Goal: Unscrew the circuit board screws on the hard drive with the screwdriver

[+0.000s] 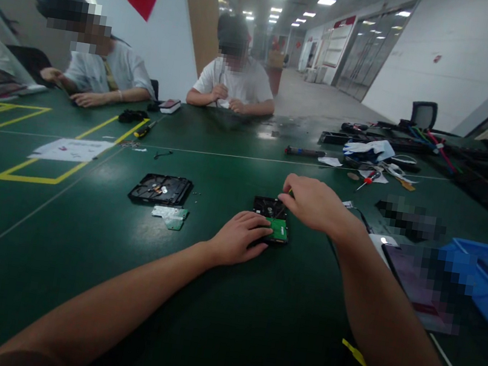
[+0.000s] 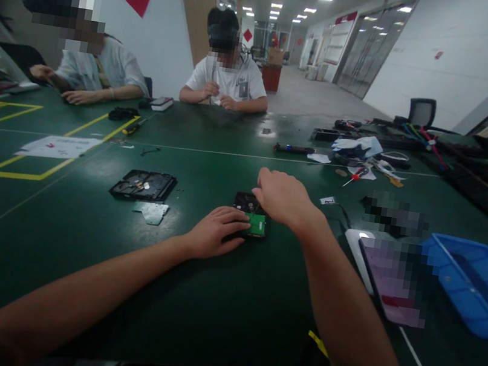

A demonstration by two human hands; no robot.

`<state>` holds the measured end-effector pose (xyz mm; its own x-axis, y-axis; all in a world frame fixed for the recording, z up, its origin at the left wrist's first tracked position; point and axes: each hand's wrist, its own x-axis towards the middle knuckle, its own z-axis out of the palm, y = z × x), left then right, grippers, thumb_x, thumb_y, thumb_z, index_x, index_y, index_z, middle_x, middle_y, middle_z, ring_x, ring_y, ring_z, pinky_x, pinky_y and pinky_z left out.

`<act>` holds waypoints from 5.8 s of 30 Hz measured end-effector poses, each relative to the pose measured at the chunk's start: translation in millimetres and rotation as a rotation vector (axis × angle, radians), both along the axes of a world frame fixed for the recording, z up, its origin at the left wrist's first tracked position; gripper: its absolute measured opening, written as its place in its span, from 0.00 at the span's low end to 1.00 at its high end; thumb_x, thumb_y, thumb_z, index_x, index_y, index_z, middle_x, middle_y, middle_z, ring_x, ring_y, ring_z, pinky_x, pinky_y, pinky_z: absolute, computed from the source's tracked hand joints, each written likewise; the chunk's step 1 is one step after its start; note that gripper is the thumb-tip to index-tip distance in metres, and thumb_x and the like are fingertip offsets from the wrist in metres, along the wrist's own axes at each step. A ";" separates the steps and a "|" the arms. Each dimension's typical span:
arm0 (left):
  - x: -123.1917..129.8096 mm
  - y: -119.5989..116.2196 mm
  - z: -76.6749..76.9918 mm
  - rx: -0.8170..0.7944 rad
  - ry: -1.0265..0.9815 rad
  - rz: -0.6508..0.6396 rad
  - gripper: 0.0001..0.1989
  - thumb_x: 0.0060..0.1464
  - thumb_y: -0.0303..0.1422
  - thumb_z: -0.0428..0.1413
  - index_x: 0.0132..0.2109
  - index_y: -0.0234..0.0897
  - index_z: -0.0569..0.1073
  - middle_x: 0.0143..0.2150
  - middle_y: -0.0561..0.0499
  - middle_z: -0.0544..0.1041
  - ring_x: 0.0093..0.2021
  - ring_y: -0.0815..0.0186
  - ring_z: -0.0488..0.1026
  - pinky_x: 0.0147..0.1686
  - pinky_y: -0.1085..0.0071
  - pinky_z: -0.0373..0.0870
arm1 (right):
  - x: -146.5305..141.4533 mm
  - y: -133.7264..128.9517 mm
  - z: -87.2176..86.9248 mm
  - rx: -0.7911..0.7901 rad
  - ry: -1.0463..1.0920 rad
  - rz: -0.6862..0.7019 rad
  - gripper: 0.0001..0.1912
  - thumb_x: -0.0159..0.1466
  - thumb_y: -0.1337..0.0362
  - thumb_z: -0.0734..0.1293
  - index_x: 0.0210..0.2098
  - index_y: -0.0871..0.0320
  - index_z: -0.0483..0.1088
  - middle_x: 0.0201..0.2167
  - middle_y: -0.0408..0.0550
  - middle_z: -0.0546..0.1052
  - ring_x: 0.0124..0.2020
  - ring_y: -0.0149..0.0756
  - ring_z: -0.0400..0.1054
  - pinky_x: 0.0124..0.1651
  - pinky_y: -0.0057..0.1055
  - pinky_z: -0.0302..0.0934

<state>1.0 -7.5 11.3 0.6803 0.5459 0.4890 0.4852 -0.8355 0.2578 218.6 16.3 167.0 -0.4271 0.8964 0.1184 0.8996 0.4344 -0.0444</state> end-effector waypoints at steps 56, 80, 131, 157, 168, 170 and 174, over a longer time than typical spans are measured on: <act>-1.2 1.4 -2.0 0.013 0.006 -0.006 0.19 0.69 0.39 0.59 0.63 0.41 0.76 0.63 0.42 0.78 0.65 0.50 0.74 0.66 0.47 0.71 | -2.6 -3.7 3.0 -0.001 -0.020 0.009 0.14 0.71 0.61 0.65 0.54 0.60 0.72 0.48 0.60 0.83 0.48 0.54 0.78 0.47 0.42 0.65; -1.2 0.7 -1.9 0.006 0.001 0.001 0.19 0.69 0.39 0.59 0.63 0.41 0.76 0.63 0.42 0.78 0.66 0.51 0.74 0.66 0.46 0.70 | 4.8 1.1 2.2 -0.059 0.073 0.162 0.12 0.68 0.66 0.66 0.51 0.58 0.71 0.50 0.56 0.82 0.49 0.47 0.76 0.50 0.38 0.64; -1.7 1.6 -2.7 0.019 0.007 -0.005 0.18 0.69 0.39 0.59 0.62 0.40 0.76 0.63 0.42 0.78 0.66 0.51 0.74 0.67 0.47 0.70 | -1.8 -3.6 2.6 0.004 0.004 0.015 0.17 0.71 0.59 0.65 0.56 0.60 0.71 0.51 0.62 0.82 0.49 0.55 0.77 0.49 0.44 0.66; -2.2 1.4 -4.7 0.029 -0.010 -0.002 0.18 0.69 0.37 0.60 0.63 0.41 0.76 0.63 0.42 0.78 0.65 0.50 0.74 0.65 0.46 0.72 | 6.3 -4.4 7.0 -0.040 -0.038 0.073 0.11 0.72 0.61 0.64 0.49 0.59 0.73 0.47 0.59 0.82 0.47 0.51 0.76 0.47 0.40 0.63; -1.7 0.8 -3.5 0.029 0.001 0.001 0.18 0.69 0.37 0.60 0.62 0.40 0.76 0.63 0.42 0.78 0.65 0.50 0.74 0.65 0.46 0.71 | 7.8 3.1 -0.7 -0.036 0.064 0.238 0.12 0.67 0.69 0.67 0.50 0.59 0.73 0.49 0.56 0.81 0.49 0.46 0.74 0.51 0.37 0.63; -1.8 0.7 -3.2 0.029 0.008 0.001 0.18 0.69 0.37 0.60 0.63 0.40 0.76 0.63 0.42 0.78 0.65 0.50 0.74 0.66 0.46 0.71 | 9.0 3.6 -0.7 -0.060 0.088 0.262 0.13 0.65 0.71 0.67 0.50 0.59 0.73 0.49 0.55 0.81 0.47 0.44 0.74 0.50 0.36 0.63; -1.8 1.2 -3.8 0.019 0.004 -0.006 0.19 0.69 0.37 0.59 0.63 0.42 0.76 0.63 0.42 0.78 0.66 0.49 0.73 0.65 0.45 0.71 | 9.8 2.1 1.1 -0.084 0.069 0.240 0.13 0.64 0.71 0.67 0.49 0.60 0.73 0.48 0.56 0.80 0.46 0.45 0.74 0.49 0.36 0.63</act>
